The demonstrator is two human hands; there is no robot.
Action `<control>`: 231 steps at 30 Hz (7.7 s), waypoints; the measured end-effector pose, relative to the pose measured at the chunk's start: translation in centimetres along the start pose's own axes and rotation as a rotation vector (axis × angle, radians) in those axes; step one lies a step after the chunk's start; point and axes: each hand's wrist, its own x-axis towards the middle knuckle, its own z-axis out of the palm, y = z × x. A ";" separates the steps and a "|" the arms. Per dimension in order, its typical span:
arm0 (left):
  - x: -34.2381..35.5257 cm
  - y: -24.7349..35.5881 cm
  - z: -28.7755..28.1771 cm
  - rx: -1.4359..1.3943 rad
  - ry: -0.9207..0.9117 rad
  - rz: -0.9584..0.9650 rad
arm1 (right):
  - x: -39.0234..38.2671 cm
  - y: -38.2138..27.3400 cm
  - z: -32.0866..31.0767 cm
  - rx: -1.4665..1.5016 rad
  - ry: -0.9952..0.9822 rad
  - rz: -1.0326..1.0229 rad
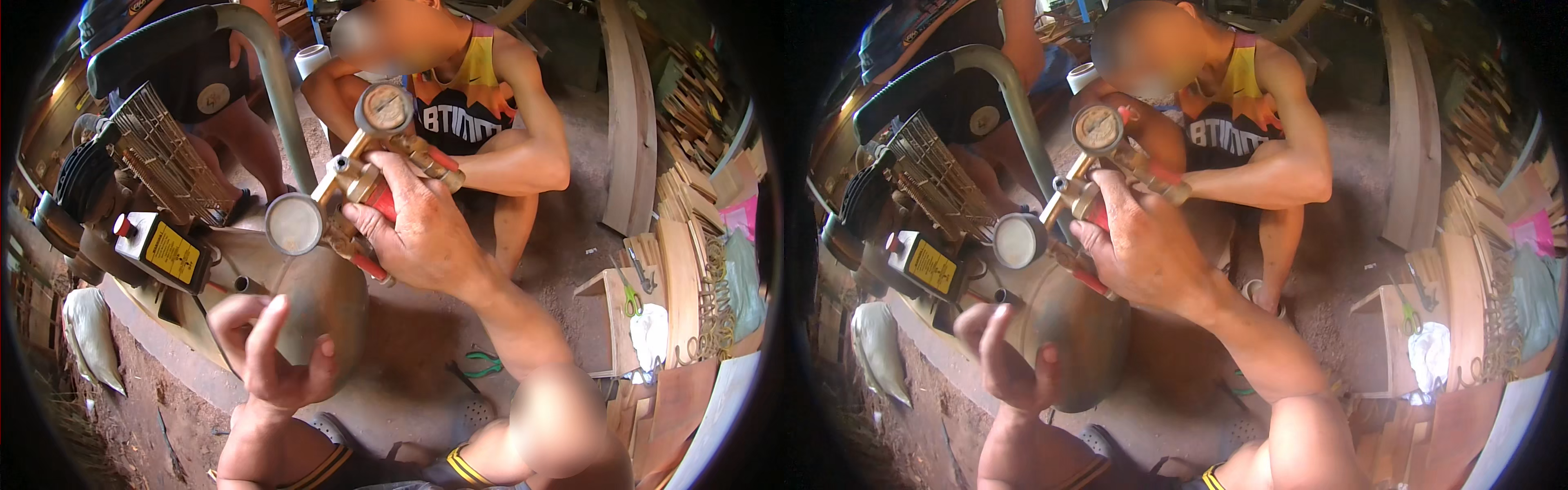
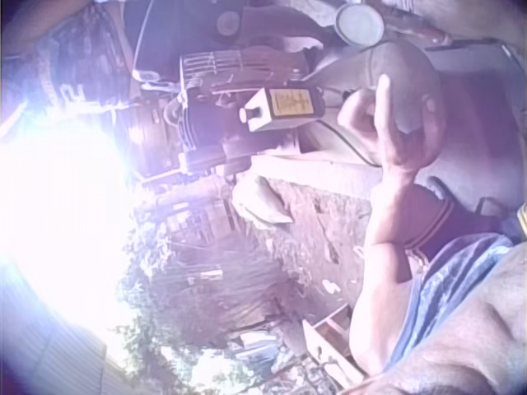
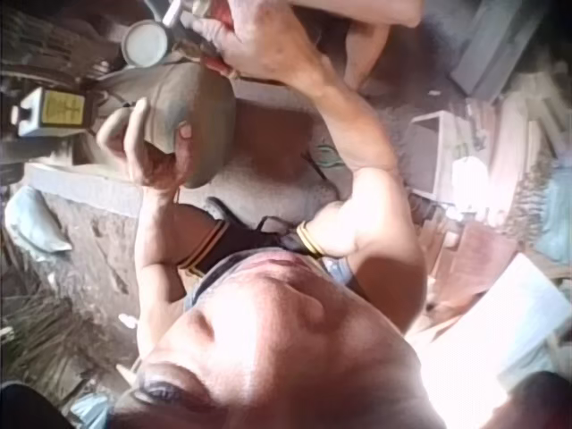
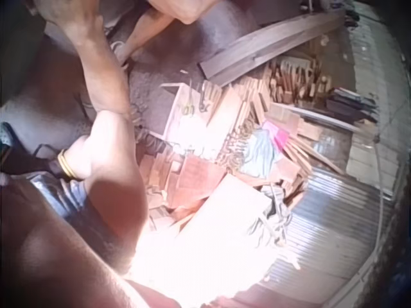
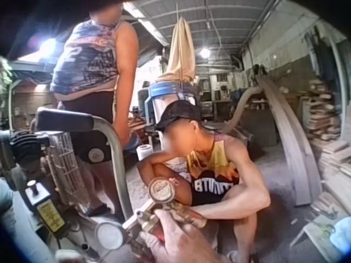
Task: Assembling and checking the pressure regulator manifold on an air compressor tank.
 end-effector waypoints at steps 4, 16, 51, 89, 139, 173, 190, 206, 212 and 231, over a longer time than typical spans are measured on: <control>1.0 -0.4 -2.0 0.096 0.151 0.090 | -0.4 0.3 -0.3 -0.065 -0.197 -0.025; 2.0 0.5 -1.4 0.105 -0.073 -0.057 | -1.2 -0.8 -2.8 -0.061 -0.636 0.040; 0.8 -0.1 -4.3 -0.571 0.051 -0.573 | -0.5 0.5 -2.2 -0.134 -0.658 0.044; 1.7 -0.7 -2.6 -0.647 0.113 -0.493 | -0.3 1.3 -0.8 -0.063 -0.660 -0.085; -0.3 -2.3 -3.1 -0.239 -0.032 -0.043 | 0.2 -0.7 -2.5 -0.030 -0.825 0.067; -1.8 -4.7 -4.3 -2.056 0.494 -1.192 | -0.6 0.3 -1.7 -0.047 -0.715 0.023; -1.0 -5.7 -3.5 -2.121 0.430 -1.118 | -0.2 0.9 -1.7 -0.084 -0.757 -0.187; -0.7 -5.1 -3.0 -1.973 0.404 -1.125 | 0.1 1.2 -1.7 -0.086 -0.834 0.030; -1.2 -3.6 -1.7 -1.711 0.363 -1.338 | -0.1 1.9 -1.0 -0.078 -0.807 -0.003; -0.3 -3.6 0.1 -2.006 0.059 -1.209 | -1.0 3.0 -0.5 -0.037 -0.798 0.029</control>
